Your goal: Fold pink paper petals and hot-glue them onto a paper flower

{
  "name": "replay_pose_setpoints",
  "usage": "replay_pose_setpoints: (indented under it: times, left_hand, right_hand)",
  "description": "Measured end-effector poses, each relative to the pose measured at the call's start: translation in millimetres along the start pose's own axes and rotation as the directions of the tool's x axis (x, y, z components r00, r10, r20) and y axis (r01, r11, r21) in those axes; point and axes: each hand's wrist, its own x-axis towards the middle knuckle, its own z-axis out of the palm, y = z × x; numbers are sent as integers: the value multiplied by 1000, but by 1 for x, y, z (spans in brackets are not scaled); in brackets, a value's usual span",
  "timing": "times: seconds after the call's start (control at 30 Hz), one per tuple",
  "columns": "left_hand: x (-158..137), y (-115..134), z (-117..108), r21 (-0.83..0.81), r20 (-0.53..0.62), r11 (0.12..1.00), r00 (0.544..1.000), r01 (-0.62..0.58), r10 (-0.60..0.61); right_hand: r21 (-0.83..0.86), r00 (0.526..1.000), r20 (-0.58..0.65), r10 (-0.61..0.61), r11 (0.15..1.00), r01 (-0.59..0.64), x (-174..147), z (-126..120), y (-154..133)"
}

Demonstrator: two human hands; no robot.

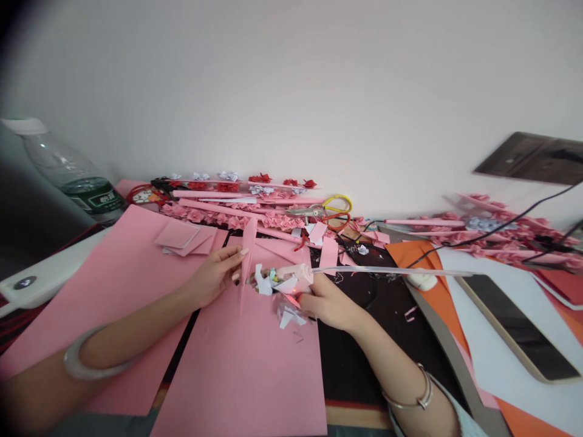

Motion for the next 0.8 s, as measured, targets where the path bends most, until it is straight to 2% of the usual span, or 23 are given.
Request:
replay_pose_setpoints:
  times: [0.27, 0.8]
  left_hand:
    - [-1, 3, 3, -60, -40, 998, 999, 22, -24]
    - [1, 0, -1, -98, -52, 995, 999, -19, 14]
  right_hand:
    - [0, 1000, -1, 16, 1000, -16, -1, 1, -2]
    - [-9, 997, 19, 78, 997, -78, -2, -1, 2]
